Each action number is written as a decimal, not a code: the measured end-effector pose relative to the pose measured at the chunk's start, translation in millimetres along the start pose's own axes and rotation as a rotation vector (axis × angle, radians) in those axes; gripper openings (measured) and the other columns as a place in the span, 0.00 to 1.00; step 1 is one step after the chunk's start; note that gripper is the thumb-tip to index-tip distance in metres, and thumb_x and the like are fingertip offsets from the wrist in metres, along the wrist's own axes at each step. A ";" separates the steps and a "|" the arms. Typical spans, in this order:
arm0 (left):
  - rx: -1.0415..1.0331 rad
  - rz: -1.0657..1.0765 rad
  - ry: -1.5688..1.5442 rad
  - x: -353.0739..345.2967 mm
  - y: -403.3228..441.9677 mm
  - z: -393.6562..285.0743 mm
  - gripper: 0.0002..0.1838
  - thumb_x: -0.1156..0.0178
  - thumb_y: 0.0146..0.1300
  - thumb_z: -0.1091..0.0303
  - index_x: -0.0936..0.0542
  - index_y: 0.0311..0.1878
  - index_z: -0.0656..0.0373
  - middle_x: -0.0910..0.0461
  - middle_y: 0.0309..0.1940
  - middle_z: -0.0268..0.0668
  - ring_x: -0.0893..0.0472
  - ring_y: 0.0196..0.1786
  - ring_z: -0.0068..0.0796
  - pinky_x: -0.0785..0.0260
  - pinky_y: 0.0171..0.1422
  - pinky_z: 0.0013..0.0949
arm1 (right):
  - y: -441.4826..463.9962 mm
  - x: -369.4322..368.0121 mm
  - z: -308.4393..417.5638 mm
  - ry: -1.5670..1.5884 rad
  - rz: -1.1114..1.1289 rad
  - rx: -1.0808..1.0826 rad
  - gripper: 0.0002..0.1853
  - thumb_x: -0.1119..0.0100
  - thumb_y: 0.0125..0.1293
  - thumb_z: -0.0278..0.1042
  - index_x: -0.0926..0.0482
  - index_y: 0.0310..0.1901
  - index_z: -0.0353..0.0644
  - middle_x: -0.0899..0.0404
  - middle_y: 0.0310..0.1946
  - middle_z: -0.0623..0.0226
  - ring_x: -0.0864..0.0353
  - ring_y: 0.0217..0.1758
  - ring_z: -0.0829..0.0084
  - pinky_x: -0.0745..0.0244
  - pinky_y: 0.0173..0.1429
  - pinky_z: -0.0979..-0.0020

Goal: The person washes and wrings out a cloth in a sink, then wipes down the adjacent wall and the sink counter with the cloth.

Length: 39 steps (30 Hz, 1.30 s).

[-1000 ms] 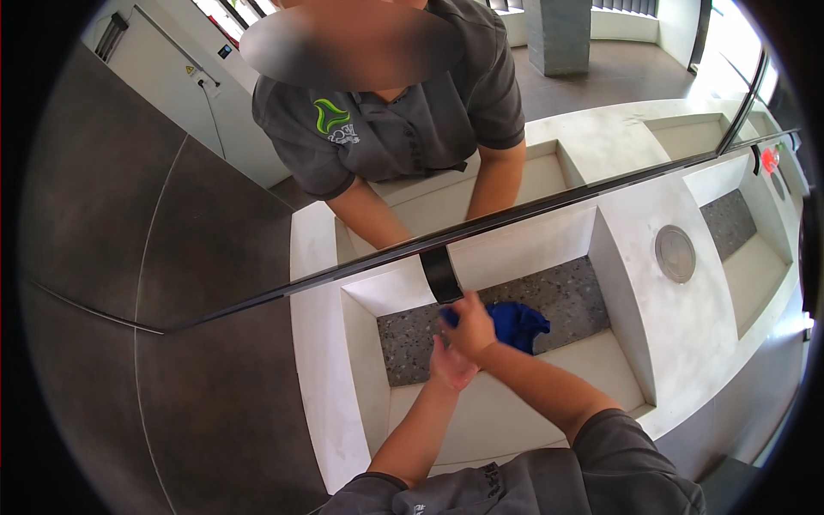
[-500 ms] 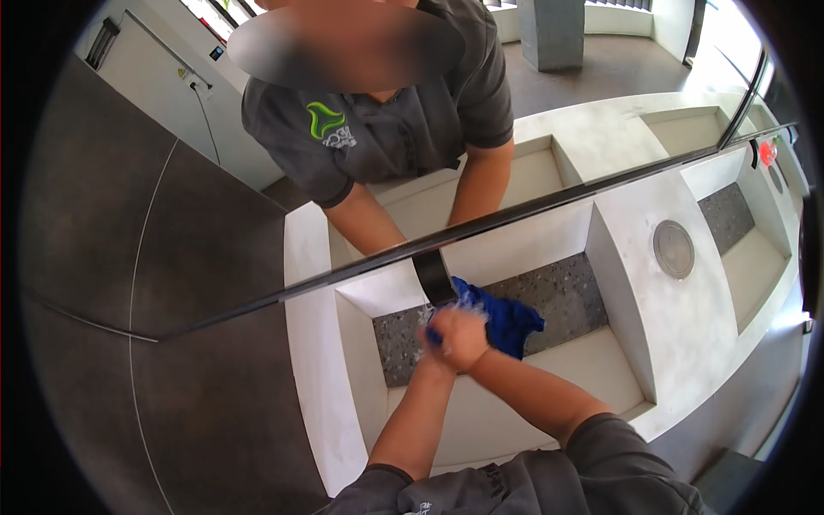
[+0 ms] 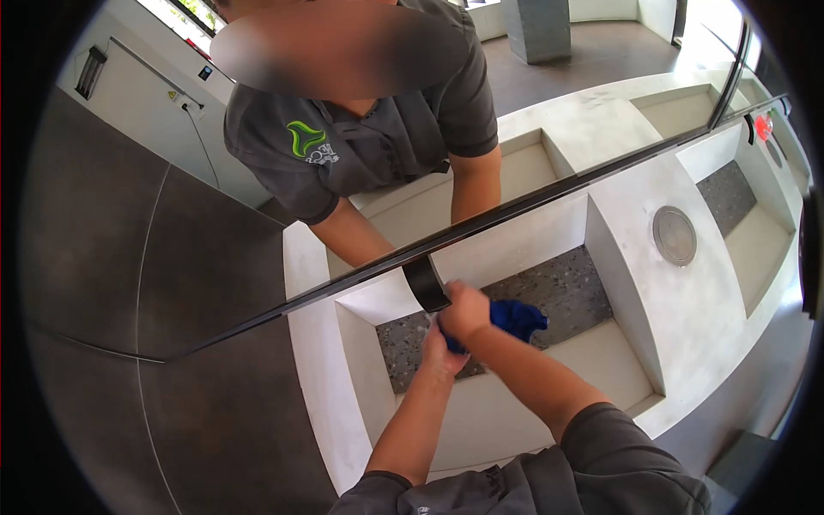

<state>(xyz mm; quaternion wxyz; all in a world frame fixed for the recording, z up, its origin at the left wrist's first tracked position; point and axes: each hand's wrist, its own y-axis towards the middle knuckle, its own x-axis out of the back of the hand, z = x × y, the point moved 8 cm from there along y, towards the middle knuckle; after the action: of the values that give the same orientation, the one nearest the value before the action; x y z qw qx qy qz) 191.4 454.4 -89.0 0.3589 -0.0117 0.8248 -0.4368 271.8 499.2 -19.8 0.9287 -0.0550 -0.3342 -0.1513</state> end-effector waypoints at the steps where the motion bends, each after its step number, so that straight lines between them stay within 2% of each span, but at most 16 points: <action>1: -0.027 0.077 0.003 0.5 5.3 -0.5 0.21 0.60 0.66 0.50 0.29 0.52 0.52 0.25 0.49 0.34 0.26 0.53 0.34 0.34 0.58 0.41 | 12.9 -2.2 -15.0 0.028 -0.021 -0.106 0.09 0.40 0.48 0.37 0.23 0.30 0.43 0.25 0.31 0.60 0.24 0.39 0.55 0.27 0.41 0.59; 5: -0.030 0.099 0.027 0.3 0.5 -10.7 0.24 0.59 0.66 0.45 0.28 0.52 0.53 0.23 0.46 0.33 0.25 0.51 0.33 0.33 0.56 0.37 | -11.6 13.2 16.6 0.157 -0.103 0.119 0.09 0.39 0.44 0.34 0.23 0.29 0.42 0.27 0.36 0.62 0.24 0.38 0.56 0.29 0.43 0.59; 6: -0.029 0.097 0.023 24.4 17.5 -16.5 0.24 0.59 0.66 0.45 0.28 0.52 0.53 0.23 0.46 0.33 0.25 0.51 0.33 0.33 0.56 0.37 | -29.0 3.8 32.5 0.046 -0.097 0.350 0.09 0.39 0.44 0.35 0.22 0.28 0.42 0.26 0.31 0.61 0.24 0.36 0.57 0.32 0.44 0.57; 8: 0.075 0.961 -0.198 27.4 35.6 -26.4 0.22 0.57 0.65 0.48 0.30 0.53 0.53 0.25 0.48 0.34 0.28 0.53 0.32 0.33 0.55 0.38 | -80.9 -26.8 62.3 0.092 0.072 0.705 0.10 0.34 0.43 0.37 0.23 0.28 0.46 0.26 0.29 0.61 0.26 0.34 0.58 0.32 0.39 0.58; 10: 0.209 1.075 -0.205 -16.2 -0.1 -16.5 0.22 0.57 0.65 0.47 0.30 0.52 0.52 0.26 0.47 0.34 0.27 0.51 0.32 0.32 0.54 0.40 | -69.1 -42.8 44.3 -0.009 0.087 0.602 0.11 0.36 0.46 0.41 0.23 0.29 0.45 0.26 0.27 0.61 0.24 0.33 0.57 0.31 0.38 0.58; 12: -0.072 0.335 -0.055 11.9 17.9 -4.9 0.25 0.57 0.64 0.42 0.29 0.52 0.52 0.26 0.48 0.34 0.25 0.51 0.32 0.32 0.55 0.37 | -16.0 -17.6 10.2 -0.030 0.061 0.133 0.13 0.37 0.49 0.43 0.23 0.31 0.43 0.24 0.27 0.58 0.23 0.33 0.55 0.29 0.37 0.58; 14: -0.072 -0.027 0.107 1.7 -8.3 -3.7 0.19 0.61 0.68 0.54 0.30 0.53 0.53 0.26 0.51 0.34 0.27 0.55 0.32 0.34 0.57 0.39 | 6.9 2.4 -18.8 0.058 -0.112 -0.056 0.16 0.43 0.55 0.48 0.25 0.29 0.41 0.21 0.30 0.58 0.21 0.34 0.54 0.28 0.37 0.57; 17: -0.109 0.128 0.137 -5.3 -2.2 -6.7 0.21 0.60 0.67 0.52 0.30 0.54 0.54 0.26 0.51 0.36 0.27 0.54 0.34 0.35 0.59 0.42 | 3.4 4.2 -41.2 0.237 -0.094 -0.259 0.12 0.44 0.58 0.43 0.23 0.36 0.43 0.20 0.34 0.59 0.21 0.37 0.55 0.28 0.40 0.61; 21: -0.295 0.030 -0.027 19.8 5.2 -52.8 0.25 0.55 0.64 0.45 0.29 0.52 0.56 0.24 0.47 0.39 0.25 0.51 0.38 0.35 0.59 0.44 | -31.2 -32.9 -66.5 0.659 -0.067 -0.101 0.15 0.46 0.60 0.33 0.25 0.49 0.51 0.23 0.44 0.63 0.23 0.46 0.65 0.29 0.51 0.63; 23: -0.314 0.073 -0.096 22.6 9.4 -53.9 0.25 0.54 0.64 0.45 0.29 0.51 0.56 0.24 0.45 0.39 0.24 0.49 0.38 0.32 0.56 0.42 | -82.0 -47.5 -35.2 1.225 0.403 -0.647 0.22 0.49 0.61 0.31 0.31 0.57 0.59 0.31 0.53 0.68 0.32 0.56 0.71 0.35 0.57 0.57; 24: -0.364 0.012 0.044 27.9 11.7 -47.2 0.24 0.52 0.63 0.45 0.29 0.50 0.57 0.24 0.42 0.38 0.24 0.47 0.35 0.31 0.53 0.40 | -92.7 -51.9 -27.5 1.429 0.464 -0.739 0.24 0.47 0.63 0.34 0.36 0.61 0.62 0.39 0.61 0.71 0.39 0.62 0.67 0.39 0.58 0.49; 26: -0.566 -0.118 0.374 8.7 -4.8 -44.2 0.23 0.47 0.62 0.46 0.29 0.46 0.58 0.26 0.36 0.33 0.25 0.41 0.28 0.29 0.44 0.32 | -95.3 -37.6 -30.2 1.526 0.341 -0.903 0.24 0.45 0.62 0.36 0.35 0.60 0.58 0.39 0.60 0.69 0.38 0.61 0.68 0.38 0.59 0.53; 30: -0.423 -0.009 0.720 1.4 11.7 -18.6 0.26 0.50 0.62 0.43 0.28 0.45 0.60 0.27 0.42 0.34 0.27 0.47 0.28 0.34 0.51 0.30 | -80.0 -55.3 -65.6 1.334 0.271 -0.703 0.23 0.43 0.62 0.37 0.34 0.59 0.51 0.33 0.55 0.66 0.33 0.57 0.70 0.34 0.57 0.60; 33: -0.287 0.311 0.595 -11.8 19.5 -5.2 0.38 0.67 0.63 0.34 0.36 0.58 0.62 0.33 0.57 0.42 0.37 0.61 0.35 0.57 0.70 0.37 | -48.1 -31.5 -87.9 1.366 0.070 -0.571 0.18 0.40 0.58 0.31 0.29 0.50 0.38 0.23 0.40 0.66 0.24 0.44 0.72 0.29 0.49 0.71; 37: -0.090 0.069 0.371 13.8 4.1 5.9 0.40 0.62 0.62 0.35 0.46 0.65 0.59 0.45 0.64 0.52 0.41 0.63 0.48 0.62 0.71 0.52 | -32.0 -21.2 -94.4 1.233 0.110 -0.574 0.18 0.40 0.52 0.24 0.27 0.46 0.36 0.23 0.41 0.63 0.24 0.44 0.69 0.29 0.50 0.72; 39: -0.066 -0.058 0.082 29.8 4.6 5.8 0.39 0.58 0.61 0.36 0.44 0.64 0.58 0.43 0.63 0.53 0.44 0.65 0.51 0.60 0.70 0.52 | -29.1 -5.3 -91.7 0.768 -0.176 -0.189 0.20 0.36 0.44 0.25 0.25 0.43 0.38 0.26 0.46 0.58 0.26 0.50 0.63 0.31 0.53 0.67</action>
<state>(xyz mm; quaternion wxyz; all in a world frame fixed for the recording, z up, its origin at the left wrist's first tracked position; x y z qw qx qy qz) 174.1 443.3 -111.8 0.3114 -0.0293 0.8521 -0.4196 314.0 454.3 -93.8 0.9603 -0.0508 0.0491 -0.2699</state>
